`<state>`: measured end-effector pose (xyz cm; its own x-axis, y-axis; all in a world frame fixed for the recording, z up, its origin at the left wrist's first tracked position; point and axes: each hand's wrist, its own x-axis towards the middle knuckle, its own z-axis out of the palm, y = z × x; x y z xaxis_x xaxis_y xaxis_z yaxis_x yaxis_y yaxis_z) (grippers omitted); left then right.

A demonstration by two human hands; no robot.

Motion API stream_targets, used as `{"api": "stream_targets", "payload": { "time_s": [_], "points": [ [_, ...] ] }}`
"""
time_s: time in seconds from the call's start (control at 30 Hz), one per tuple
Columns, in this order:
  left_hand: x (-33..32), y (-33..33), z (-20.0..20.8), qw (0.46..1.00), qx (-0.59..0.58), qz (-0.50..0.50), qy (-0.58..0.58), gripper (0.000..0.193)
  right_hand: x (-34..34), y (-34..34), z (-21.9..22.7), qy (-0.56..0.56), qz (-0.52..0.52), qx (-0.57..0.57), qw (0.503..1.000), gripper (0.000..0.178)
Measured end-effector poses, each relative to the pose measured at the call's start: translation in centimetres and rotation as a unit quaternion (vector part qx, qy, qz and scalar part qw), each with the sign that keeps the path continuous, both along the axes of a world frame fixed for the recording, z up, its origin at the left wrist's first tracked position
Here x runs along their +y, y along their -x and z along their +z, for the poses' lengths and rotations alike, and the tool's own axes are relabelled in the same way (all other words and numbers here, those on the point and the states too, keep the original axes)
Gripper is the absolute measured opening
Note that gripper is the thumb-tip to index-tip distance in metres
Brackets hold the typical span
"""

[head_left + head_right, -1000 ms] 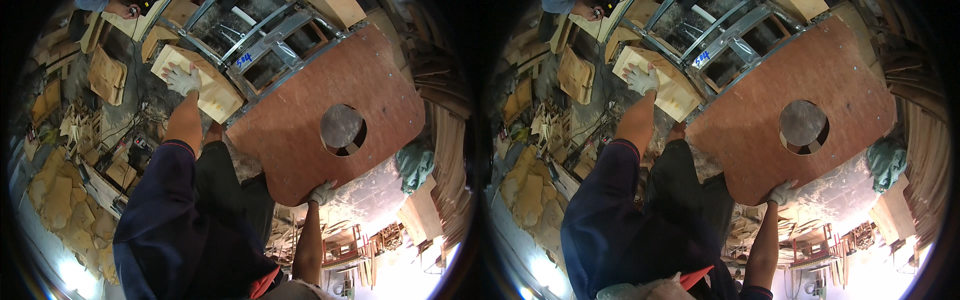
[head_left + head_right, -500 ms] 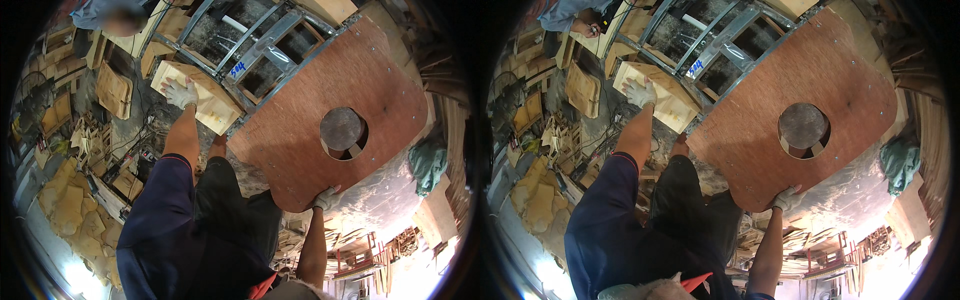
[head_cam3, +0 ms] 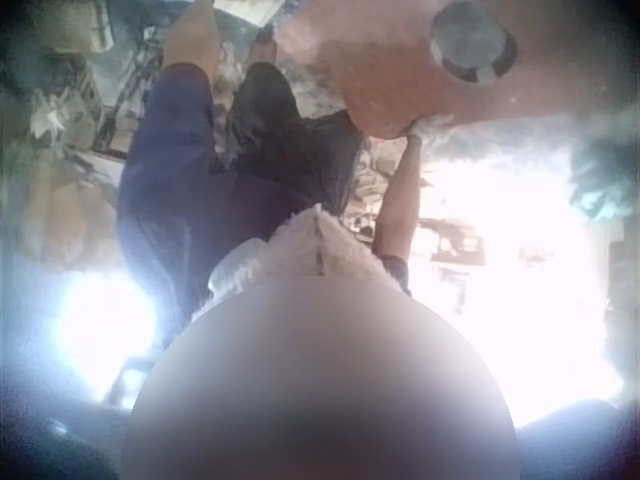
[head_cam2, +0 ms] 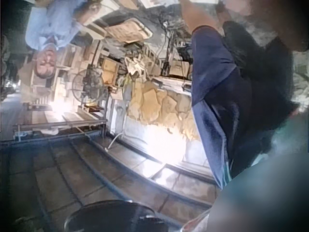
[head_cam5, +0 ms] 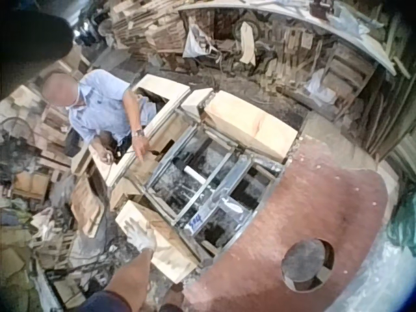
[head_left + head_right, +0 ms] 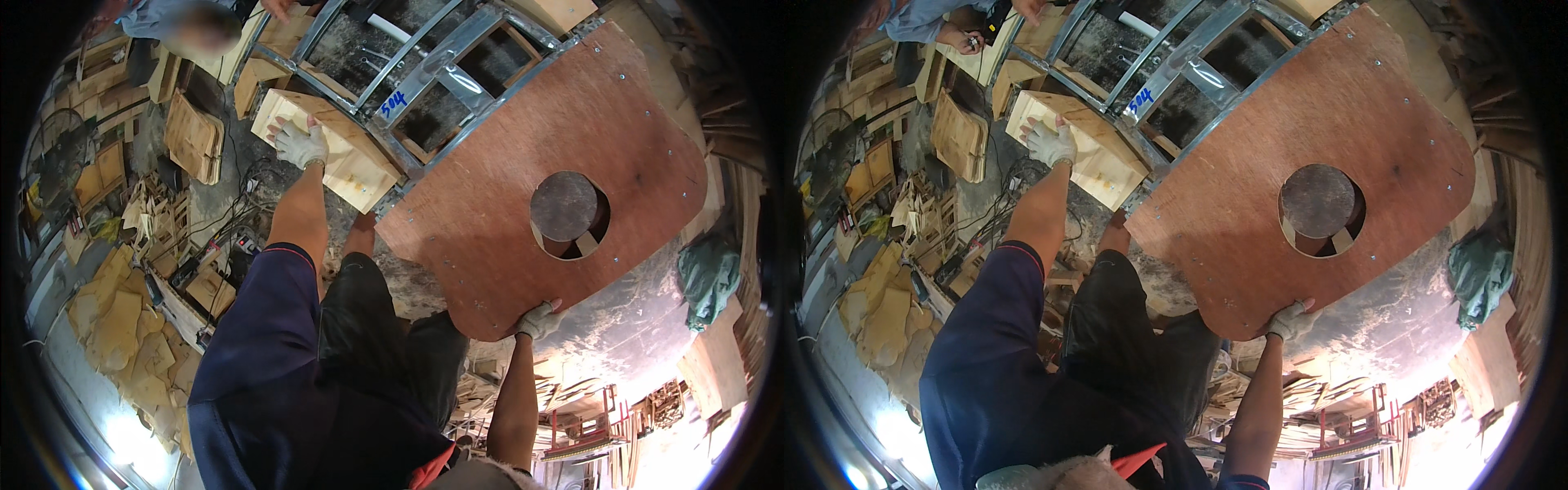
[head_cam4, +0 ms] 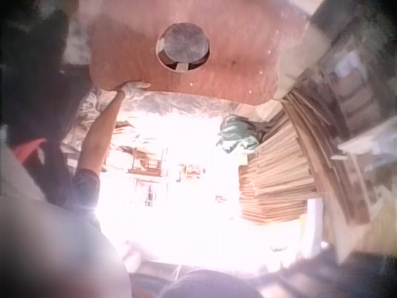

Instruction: The person positions a large reddish-brown wooden panel onto a metal furniture frame and then uses a wrench to tighten bolts on the frame's joints. The person also steps onto the frame to reach the bolts.

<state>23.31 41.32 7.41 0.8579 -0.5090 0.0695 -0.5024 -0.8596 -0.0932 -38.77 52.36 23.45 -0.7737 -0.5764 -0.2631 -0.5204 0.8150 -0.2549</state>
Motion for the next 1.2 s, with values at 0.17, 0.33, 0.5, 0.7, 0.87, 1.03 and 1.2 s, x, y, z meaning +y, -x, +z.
{"api": "stream_targets", "payload": {
  "time_s": [0.17, 0.33, 0.5, 0.7, 0.87, 1.03, 1.2],
  "points": [
    [0.0, 0.1, -0.1, 1.0, -0.025, -0.012, 0.008, 0.093, 0.1, 0.2, -1.0, 0.009, -0.005, -0.014, 1.0, 0.069],
    [0.4, -0.3, -1.0, 1.0, -0.024, -0.01, 0.014, 0.089, 0.4, 0.7, -2.4, 0.031, 0.021, -0.006, 0.999, 0.069],
    [0.9, -0.6, -2.0, 0.997, -0.048, -0.033, 0.045, 0.08, 1.2, 1.7, -3.8, 0.013, -0.01, -0.039, 0.999, 0.074],
    [0.8, -0.4, -2.2, 0.995, -0.072, -0.038, 0.062, 0.074, 1.2, 1.9, -5.0, 0.013, 0.006, -0.001, 1.0, 0.073],
    [0.7, -0.1, -1.9, 0.996, -0.054, -0.032, 0.062, 0.07, 0.7, 1.2, -5.3, 0.041, -0.046, -0.064, 0.996, 0.068],
    [1.0, -0.2, -2.3, 0.994, -0.054, -0.048, 0.084, 0.076, 1.2, 1.9, -6.3, 0.01, -0.043, -0.069, 0.997, 0.074],
    [1.6, -0.4, -2.4, 0.997, 0.055, -0.017, 0.054, 0.084, 2.1, 3.6, -8.3, 0.006, -0.014, -0.038, 0.999, 0.079]
  ]
}}
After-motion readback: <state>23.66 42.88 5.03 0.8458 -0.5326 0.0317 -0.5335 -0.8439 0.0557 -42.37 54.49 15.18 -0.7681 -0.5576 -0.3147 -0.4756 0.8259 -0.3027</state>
